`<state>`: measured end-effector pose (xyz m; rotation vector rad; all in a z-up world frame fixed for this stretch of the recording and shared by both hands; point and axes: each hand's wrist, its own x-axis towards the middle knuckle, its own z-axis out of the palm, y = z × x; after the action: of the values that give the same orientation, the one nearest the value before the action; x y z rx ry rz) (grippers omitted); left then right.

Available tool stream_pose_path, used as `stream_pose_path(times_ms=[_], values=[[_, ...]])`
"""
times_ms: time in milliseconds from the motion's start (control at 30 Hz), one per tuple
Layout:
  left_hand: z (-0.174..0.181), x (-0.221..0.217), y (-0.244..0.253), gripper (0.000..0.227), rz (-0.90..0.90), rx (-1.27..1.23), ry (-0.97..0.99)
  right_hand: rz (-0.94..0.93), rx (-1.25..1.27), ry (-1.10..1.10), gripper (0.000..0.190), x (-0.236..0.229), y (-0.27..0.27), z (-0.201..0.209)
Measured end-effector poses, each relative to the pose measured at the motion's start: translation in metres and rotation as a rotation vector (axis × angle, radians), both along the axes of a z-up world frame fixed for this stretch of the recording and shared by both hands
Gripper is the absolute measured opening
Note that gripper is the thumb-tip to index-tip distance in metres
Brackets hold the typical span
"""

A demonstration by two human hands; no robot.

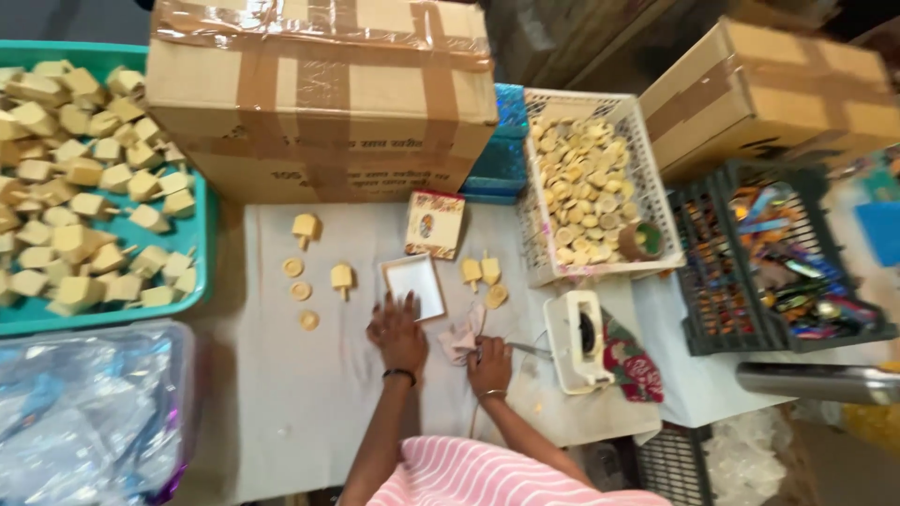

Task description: The person wipes small wooden tops and round wooden discs with a cloth, then places the wiped tops into a small white box on the workbench. They close the box, set a decorated card on top, and press it down.

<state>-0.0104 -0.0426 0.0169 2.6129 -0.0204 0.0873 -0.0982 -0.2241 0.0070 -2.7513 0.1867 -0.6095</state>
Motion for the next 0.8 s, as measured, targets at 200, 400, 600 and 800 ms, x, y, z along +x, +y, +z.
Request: stream_pose_path(times_ms=[200,400,600,800], values=[[-0.042,-0.015,0.000,0.064,0.000,0.082,-0.125,-0.039,0.045,0.060,0.025,-0.001,0.004,0.013],[-0.041,0.012,-0.057,0.064,-0.381,0.000,-0.252,-0.027,0.096,0.069,0.032,-0.002,0.004,0.008],[-0.013,0.069,-0.119,0.078,-0.562,0.322,-0.113,-0.009,0.045,0.106,0.031,0.003,0.002,0.011],[0.148,0.095,-0.105,0.100,-0.796,0.437,0.516,-0.054,0.071,0.046,0.031,0.001,0.000,0.007]])
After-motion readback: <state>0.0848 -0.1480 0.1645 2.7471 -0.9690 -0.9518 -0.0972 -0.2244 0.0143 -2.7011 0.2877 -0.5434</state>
